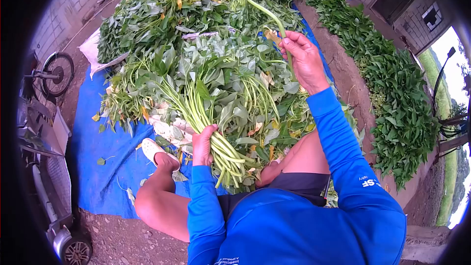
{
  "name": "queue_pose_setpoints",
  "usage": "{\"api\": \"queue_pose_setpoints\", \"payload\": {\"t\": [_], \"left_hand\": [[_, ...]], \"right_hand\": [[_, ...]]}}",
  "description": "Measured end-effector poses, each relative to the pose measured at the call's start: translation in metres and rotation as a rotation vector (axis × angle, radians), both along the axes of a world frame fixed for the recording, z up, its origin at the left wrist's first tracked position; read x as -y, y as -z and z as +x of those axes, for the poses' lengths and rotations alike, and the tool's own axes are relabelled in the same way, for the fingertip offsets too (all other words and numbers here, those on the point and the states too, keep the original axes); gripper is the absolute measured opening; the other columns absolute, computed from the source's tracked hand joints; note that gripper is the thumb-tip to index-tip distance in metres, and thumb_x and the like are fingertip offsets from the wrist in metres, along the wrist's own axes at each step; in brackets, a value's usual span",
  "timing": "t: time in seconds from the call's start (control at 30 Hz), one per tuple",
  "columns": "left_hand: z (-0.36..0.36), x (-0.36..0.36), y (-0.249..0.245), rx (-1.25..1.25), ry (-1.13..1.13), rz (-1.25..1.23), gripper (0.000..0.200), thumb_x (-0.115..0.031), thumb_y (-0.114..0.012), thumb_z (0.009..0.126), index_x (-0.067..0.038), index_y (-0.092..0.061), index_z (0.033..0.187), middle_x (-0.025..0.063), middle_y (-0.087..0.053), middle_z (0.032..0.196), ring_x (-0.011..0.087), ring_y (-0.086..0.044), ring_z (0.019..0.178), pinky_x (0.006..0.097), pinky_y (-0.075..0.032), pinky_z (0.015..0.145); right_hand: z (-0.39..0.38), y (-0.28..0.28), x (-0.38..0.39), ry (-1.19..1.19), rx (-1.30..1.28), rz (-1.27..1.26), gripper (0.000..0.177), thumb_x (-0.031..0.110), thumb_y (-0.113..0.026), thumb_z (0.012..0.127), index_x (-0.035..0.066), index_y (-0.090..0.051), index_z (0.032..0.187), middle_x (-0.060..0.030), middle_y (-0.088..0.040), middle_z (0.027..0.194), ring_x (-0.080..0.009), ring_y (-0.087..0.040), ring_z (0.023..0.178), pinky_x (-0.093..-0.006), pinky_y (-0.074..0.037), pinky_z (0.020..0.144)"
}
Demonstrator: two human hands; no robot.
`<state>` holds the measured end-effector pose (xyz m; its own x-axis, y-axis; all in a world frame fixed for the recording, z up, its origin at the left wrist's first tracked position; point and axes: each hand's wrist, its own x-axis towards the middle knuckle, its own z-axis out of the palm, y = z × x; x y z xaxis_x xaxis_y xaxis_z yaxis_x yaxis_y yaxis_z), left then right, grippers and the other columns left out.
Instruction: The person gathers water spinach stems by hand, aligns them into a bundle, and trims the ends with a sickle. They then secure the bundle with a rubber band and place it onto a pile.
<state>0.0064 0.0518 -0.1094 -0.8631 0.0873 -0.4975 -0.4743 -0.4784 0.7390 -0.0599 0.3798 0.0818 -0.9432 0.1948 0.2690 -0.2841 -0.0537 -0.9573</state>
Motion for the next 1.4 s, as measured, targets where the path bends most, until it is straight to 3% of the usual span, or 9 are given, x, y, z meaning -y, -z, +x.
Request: {"api": "queue_pose_setpoints", "payload": {"t": [0.17, 0.37, 0.67, 0.83, 1.0, 1.1, 1.23, 1.33, 1.4], "left_hand": [[-0.001, -0.017, 0.036, 0.017, -0.005, 0.076, 0.025, -0.009, -0.078, 0.09, 0.004, -0.068, 0.108, 0.0098, -0.072, 0.086, 0.02, -0.072, 0.07, 0.0341, -0.062, 0.065], [0.014, -0.018, 0.09, 0.104, 0.162, 0.177, 0.022, -0.019, -0.076, 0.097, -0.003, -0.071, 0.112, 0.0079, -0.075, 0.099, 0.0218, -0.074, 0.087, 0.0381, -0.063, 0.083], [0.024, -0.05, 0.083, -0.012, -0.243, -0.132, 0.028, -0.017, -0.086, 0.09, -0.001, -0.071, 0.108, 0.0086, -0.075, 0.095, 0.0213, -0.074, 0.08, 0.0358, -0.062, 0.072], [0.012, -0.018, 0.089, 0.163, 0.234, -0.172, 0.023, -0.009, -0.082, 0.085, 0.003, -0.073, 0.102, 0.01, -0.073, 0.081, 0.0209, -0.07, 0.063, 0.0351, -0.058, 0.057], [0.011, -0.008, 0.064, 0.109, 0.175, -0.135, 0.024, -0.007, -0.08, 0.085, 0.003, -0.07, 0.105, 0.0089, -0.073, 0.081, 0.0201, -0.07, 0.062, 0.0341, -0.059, 0.058], [0.01, -0.002, 0.054, 0.067, 0.197, -0.131, 0.027, -0.006, -0.079, 0.086, 0.002, -0.069, 0.11, 0.0071, -0.073, 0.087, 0.0181, -0.07, 0.067, 0.0333, -0.058, 0.062], [0.015, 0.012, 0.032, -0.004, 0.245, -0.186, 0.039, -0.009, -0.079, 0.084, -0.001, -0.065, 0.12, 0.0059, -0.071, 0.093, 0.0183, -0.07, 0.073, 0.0335, -0.06, 0.066], [0.013, 0.017, 0.019, -0.102, 0.296, -0.303, 0.047, -0.008, -0.078, 0.083, 0.001, -0.064, 0.128, 0.0064, -0.072, 0.098, 0.0175, -0.07, 0.075, 0.0341, -0.059, 0.068], [-0.001, 0.022, -0.009, -0.221, 0.402, -0.503, 0.053, -0.006, -0.077, 0.078, 0.002, -0.064, 0.129, 0.0081, -0.074, 0.102, 0.0172, -0.069, 0.08, 0.0325, -0.058, 0.073]], "right_hand": [[0.092, 0.128, 0.1, -0.015, 0.25, 0.07, 0.03, 0.013, -0.072, 0.105, 0.0, -0.07, 0.132, -0.0016, -0.075, 0.102, -0.0069, -0.065, 0.087, -0.0252, -0.054, 0.077], [0.166, 0.244, 0.133, -0.063, 0.588, 0.352, 0.032, 0.017, -0.068, 0.103, -0.005, -0.074, 0.126, -0.022, -0.078, 0.118, -0.0288, -0.077, 0.106, -0.0373, -0.059, 0.096], [0.17, 0.253, 0.138, -0.17, 0.658, 0.525, 0.034, 0.019, -0.064, 0.101, -0.004, -0.075, 0.123, -0.0283, -0.074, 0.123, -0.0404, -0.073, 0.116, -0.0421, -0.055, 0.106], [0.161, 0.228, 0.133, -0.456, 0.627, 0.557, 0.032, 0.019, -0.066, 0.099, -0.001, -0.077, 0.121, -0.0261, -0.077, 0.116, -0.04, -0.075, 0.109, -0.0448, -0.057, 0.1], [0.068, 0.228, 0.107, 0.232, 0.387, 0.688, 0.032, 0.023, -0.075, 0.093, 0.0, -0.076, 0.116, -0.0181, -0.078, 0.092, -0.0298, -0.076, 0.085, -0.0404, -0.06, 0.082], [0.023, 0.247, 0.094, -0.138, 0.478, 0.834, 0.028, 0.024, -0.075, 0.093, 0.004, -0.079, 0.112, -0.016, -0.079, 0.094, -0.0303, -0.076, 0.087, -0.0411, -0.059, 0.086], [-0.005, 0.21, 0.028, 0.112, 0.498, 0.803, 0.02, 0.023, -0.07, 0.096, 0.004, -0.076, 0.096, -0.0154, -0.079, 0.096, -0.0268, -0.074, 0.089, -0.0382, -0.058, 0.085], [-0.006, 0.173, -0.057, 0.309, 0.572, 1.256, 0.026, 0.015, -0.058, 0.096, 0.001, -0.076, 0.11, -0.0272, -0.077, 0.109, -0.0474, -0.072, 0.107, -0.0547, -0.056, 0.095], [0.007, 0.143, -0.065, 0.39, 0.402, 1.145, 0.034, 0.018, -0.063, 0.096, -0.002, -0.073, 0.123, -0.0247, -0.077, 0.112, -0.0399, -0.074, 0.105, -0.0475, -0.058, 0.094]]}}
